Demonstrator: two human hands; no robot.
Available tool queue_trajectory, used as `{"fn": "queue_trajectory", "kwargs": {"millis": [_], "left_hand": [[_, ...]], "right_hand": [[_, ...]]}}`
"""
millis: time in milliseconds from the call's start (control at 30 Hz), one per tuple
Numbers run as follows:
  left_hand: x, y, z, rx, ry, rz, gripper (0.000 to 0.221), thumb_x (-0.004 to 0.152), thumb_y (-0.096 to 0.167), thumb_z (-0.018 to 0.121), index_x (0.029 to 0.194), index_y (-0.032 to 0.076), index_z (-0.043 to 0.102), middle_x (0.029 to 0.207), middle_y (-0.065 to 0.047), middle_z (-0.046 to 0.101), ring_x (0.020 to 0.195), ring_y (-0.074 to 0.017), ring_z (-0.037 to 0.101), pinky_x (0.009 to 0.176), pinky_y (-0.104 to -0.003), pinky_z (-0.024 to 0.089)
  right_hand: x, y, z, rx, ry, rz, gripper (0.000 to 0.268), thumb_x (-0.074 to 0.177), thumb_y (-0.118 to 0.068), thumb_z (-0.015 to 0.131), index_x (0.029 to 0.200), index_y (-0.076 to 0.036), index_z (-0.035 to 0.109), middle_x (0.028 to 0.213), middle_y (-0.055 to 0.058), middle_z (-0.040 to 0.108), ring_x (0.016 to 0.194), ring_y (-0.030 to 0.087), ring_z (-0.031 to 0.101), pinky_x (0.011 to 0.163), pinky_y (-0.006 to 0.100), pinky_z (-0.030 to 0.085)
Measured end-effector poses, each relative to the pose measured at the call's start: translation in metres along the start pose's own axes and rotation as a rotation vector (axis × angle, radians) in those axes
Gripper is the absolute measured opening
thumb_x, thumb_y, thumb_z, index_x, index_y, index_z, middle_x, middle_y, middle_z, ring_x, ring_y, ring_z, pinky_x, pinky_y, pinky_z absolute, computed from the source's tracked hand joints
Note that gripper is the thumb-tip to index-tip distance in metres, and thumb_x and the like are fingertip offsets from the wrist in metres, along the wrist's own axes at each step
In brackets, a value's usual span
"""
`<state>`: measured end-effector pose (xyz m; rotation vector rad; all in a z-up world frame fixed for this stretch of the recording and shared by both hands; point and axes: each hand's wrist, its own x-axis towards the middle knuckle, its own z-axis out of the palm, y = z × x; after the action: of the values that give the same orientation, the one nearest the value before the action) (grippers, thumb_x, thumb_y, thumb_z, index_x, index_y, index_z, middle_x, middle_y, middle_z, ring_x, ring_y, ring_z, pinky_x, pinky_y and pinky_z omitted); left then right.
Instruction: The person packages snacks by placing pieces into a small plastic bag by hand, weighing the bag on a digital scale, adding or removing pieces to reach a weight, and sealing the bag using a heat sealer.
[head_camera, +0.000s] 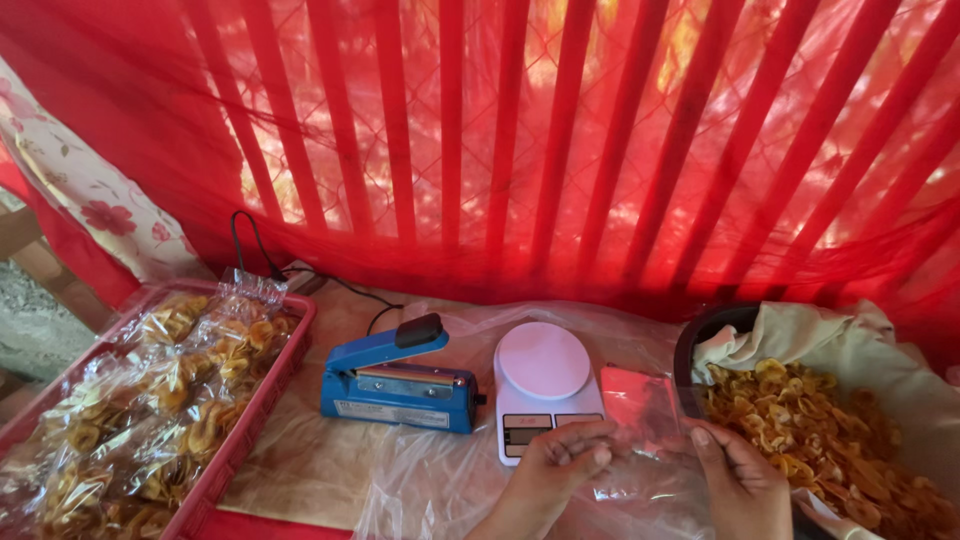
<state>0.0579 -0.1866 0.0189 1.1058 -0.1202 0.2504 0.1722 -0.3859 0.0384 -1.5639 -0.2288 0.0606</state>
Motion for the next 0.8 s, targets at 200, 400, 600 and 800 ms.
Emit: {"fn": "queue_trajectory", "kwargs": {"millis": [200,400,600,800], "left_hand": [[0.003,-0.010,0.005,0.186,0.361,-0.084,0.015,0.098,0.015,0.069,0.092,0.001,0.069,0.073,0.002,0.065,0.064,-0.0054,0.058,0.059,-0.023,0.048],[0.001,-0.019,-0.003,0.452,0.426,-0.042,0.037,0.106,0.025,0.067,0.082,-0.002,0.070,0.060,0.003,0.054,0.058,-0.0050,0.047,0.053,-0.026,0.041],[-0.003,-0.006,-0.006,0.245,0.114,-0.072,0.022,0.101,0.026,0.061,0.101,0.007,0.072,0.074,0.007,0.061,0.069,-0.0030,0.053,0.066,-0.023,0.046],[0.011,-0.012,-0.010,0.355,0.349,-0.023,0.041,0.106,0.029,0.068,0.075,0.002,0.063,0.063,0.007,0.045,0.060,-0.0031,0.037,0.053,-0.024,0.031]], "right_hand": [[0.003,0.034,0.005,-0.089,-0.030,-0.195,0.023,0.098,-0.010,0.064,0.113,0.004,0.075,0.093,0.015,0.080,0.084,0.017,0.076,0.079,0.030,0.061],[-0.003,0.043,0.009,-0.106,-0.040,-0.144,0.022,0.100,-0.010,0.063,0.109,0.006,0.076,0.093,0.015,0.082,0.088,0.015,0.074,0.082,0.029,0.059],[0.007,0.045,0.006,0.087,-0.050,-0.205,0.023,0.099,-0.008,0.062,0.111,0.007,0.074,0.092,0.017,0.078,0.083,0.018,0.076,0.079,0.032,0.063],[-0.002,0.059,0.021,0.060,-0.049,-0.153,0.023,0.099,-0.008,0.060,0.109,0.009,0.073,0.092,0.017,0.080,0.083,0.021,0.077,0.078,0.035,0.063]]}}
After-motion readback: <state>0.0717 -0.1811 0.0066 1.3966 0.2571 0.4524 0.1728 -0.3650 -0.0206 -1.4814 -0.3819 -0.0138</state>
